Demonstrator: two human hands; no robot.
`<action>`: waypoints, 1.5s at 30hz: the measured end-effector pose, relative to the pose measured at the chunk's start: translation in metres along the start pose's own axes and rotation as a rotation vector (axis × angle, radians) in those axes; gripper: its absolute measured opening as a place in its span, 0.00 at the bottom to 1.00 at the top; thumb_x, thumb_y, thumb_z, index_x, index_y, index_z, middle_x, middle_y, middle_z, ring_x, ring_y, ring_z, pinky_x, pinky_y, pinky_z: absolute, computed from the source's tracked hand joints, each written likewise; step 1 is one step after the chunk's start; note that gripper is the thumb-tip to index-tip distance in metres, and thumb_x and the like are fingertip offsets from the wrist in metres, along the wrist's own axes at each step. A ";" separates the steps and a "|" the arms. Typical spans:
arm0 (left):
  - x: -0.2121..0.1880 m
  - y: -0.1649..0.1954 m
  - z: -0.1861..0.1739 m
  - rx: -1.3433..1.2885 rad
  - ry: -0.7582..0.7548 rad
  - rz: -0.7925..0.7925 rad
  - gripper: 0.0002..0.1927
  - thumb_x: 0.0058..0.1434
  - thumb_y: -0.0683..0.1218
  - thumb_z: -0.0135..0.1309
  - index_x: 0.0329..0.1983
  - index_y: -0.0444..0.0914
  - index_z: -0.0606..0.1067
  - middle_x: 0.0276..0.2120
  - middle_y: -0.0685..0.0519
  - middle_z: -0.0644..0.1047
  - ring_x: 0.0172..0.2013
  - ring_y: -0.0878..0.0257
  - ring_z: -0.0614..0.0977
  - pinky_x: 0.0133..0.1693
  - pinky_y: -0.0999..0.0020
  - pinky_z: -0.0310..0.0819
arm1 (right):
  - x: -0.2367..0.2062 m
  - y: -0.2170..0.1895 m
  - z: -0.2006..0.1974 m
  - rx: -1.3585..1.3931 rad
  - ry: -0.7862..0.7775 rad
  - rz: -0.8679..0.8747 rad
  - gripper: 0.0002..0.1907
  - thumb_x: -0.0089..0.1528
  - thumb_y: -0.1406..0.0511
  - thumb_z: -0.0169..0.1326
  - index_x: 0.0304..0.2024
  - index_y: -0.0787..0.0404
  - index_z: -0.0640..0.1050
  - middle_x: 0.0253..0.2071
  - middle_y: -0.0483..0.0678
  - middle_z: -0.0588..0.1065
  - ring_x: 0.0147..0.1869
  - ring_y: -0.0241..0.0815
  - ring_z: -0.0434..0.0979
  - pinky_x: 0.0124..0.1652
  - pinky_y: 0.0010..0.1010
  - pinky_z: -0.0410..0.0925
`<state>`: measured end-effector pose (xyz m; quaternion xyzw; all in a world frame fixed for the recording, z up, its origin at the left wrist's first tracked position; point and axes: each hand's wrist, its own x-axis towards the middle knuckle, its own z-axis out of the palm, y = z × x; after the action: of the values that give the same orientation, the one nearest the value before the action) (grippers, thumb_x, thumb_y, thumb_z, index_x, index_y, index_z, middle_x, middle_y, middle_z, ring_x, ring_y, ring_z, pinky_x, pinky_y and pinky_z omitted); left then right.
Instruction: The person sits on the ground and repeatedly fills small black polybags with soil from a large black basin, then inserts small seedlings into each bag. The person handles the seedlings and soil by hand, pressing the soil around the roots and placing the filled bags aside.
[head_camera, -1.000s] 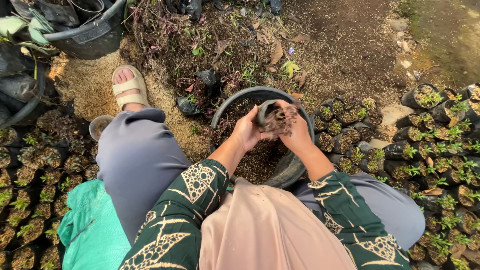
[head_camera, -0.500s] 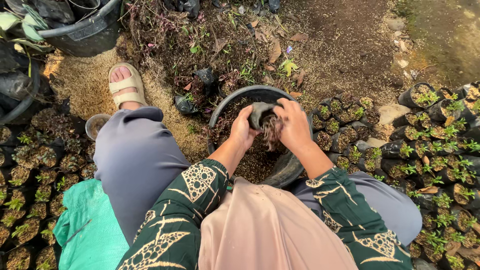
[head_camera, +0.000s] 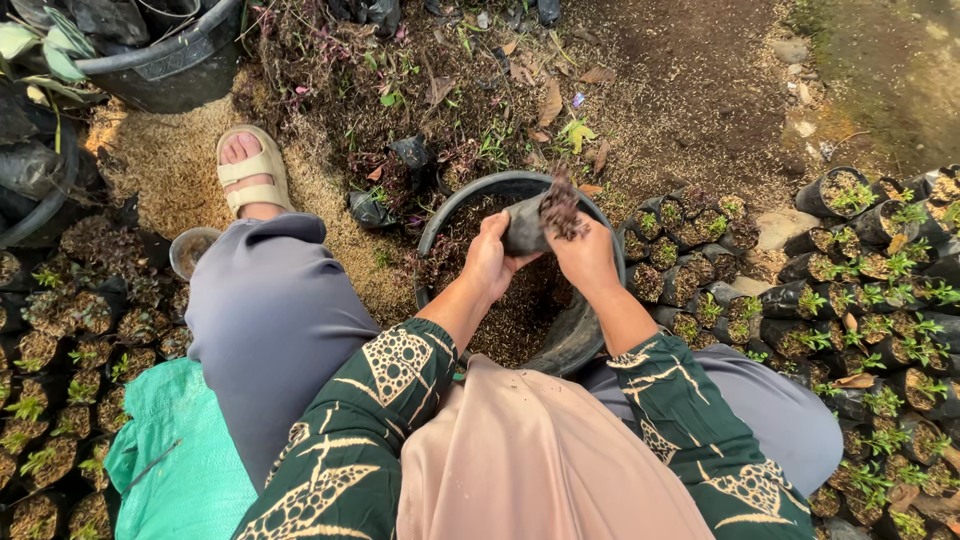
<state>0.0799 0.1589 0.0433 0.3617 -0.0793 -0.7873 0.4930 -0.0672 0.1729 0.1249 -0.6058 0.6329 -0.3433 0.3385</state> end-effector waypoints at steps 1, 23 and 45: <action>-0.001 0.001 0.000 -0.003 0.000 -0.002 0.19 0.75 0.55 0.34 0.61 0.41 0.63 0.57 0.48 0.73 0.55 0.56 0.79 0.58 0.46 0.76 | -0.001 0.001 -0.001 -0.029 -0.057 0.026 0.09 0.62 0.65 0.59 0.42 0.64 0.81 0.36 0.51 0.83 0.40 0.43 0.80 0.43 0.34 0.71; 0.012 -0.012 -0.012 -0.013 0.060 0.070 0.16 0.75 0.53 0.38 0.61 0.46 0.65 0.52 0.52 0.74 0.49 0.58 0.78 0.49 0.48 0.76 | -0.008 -0.020 0.006 0.147 0.026 -0.145 0.12 0.63 0.66 0.62 0.47 0.64 0.81 0.44 0.48 0.82 0.47 0.39 0.81 0.48 0.29 0.72; 0.011 0.020 -0.035 -0.235 0.218 0.102 0.22 0.74 0.54 0.36 0.64 0.40 0.66 0.61 0.44 0.71 0.58 0.46 0.76 0.55 0.35 0.74 | -0.013 -0.001 -0.007 0.308 -0.051 -0.122 0.19 0.62 0.69 0.55 0.56 0.60 0.74 0.52 0.47 0.77 0.54 0.40 0.80 0.54 0.30 0.72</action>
<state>0.1144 0.1480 0.0228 0.3802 0.0488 -0.7212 0.5770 -0.0726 0.1864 0.1295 -0.5925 0.5263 -0.4405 0.4218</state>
